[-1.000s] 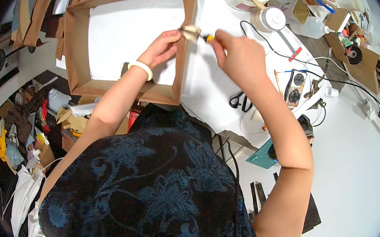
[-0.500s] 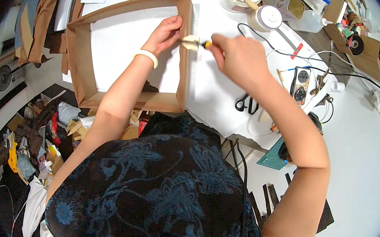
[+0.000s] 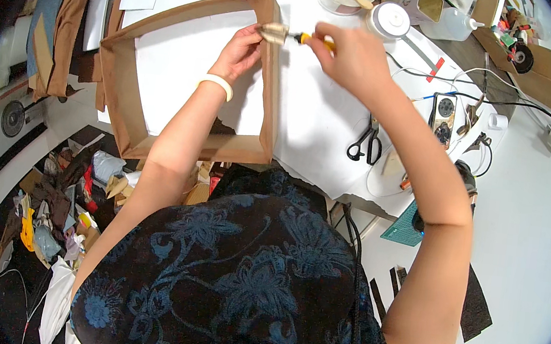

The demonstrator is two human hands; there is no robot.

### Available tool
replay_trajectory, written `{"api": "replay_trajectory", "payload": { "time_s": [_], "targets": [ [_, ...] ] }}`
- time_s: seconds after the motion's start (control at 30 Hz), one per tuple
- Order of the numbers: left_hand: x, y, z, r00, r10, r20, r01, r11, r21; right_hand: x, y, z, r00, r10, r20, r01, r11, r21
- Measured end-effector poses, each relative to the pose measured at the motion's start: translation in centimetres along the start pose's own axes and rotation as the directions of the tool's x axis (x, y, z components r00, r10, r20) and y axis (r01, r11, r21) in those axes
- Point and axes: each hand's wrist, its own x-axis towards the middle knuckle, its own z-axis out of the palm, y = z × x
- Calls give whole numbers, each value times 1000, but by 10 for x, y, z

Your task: The person uses a yellow-handled scraper to smooth and press the edges of a rectangular cardboard frame. They work methodically along the perimeter, applying pressure to the corners and sides to ensure the material is flat and secure. The person occasionally rotates the frame to access different sections.

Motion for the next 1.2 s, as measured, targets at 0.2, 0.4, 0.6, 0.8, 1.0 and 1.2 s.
{"api": "replay_trajectory", "payload": {
  "time_s": [0.2,0.4,0.6,0.8,1.0,1.2],
  "targets": [
    [6,-3,-9,999,-22,32,22,999,-25,-47,34,53,994,46,-100,0,907,420],
    [-2,7,23,995,2,-100,0,1000,27,-25,47,72,975,221,-8,-166,755,635],
    [13,-10,-29,980,-4,198,29,992,-120,-27,52,92,974,224,-35,-121,643,756],
    [2,7,3,1000,15,-20,-15,1000,-21,-44,24,118,785,397,475,-395,-270,878],
    [11,22,13,997,80,-20,-77,987,139,-55,10,116,773,372,514,-412,-322,852],
    [16,15,18,997,64,-45,-65,998,-18,-38,6,103,764,434,478,-426,-217,878]
  ]
}}
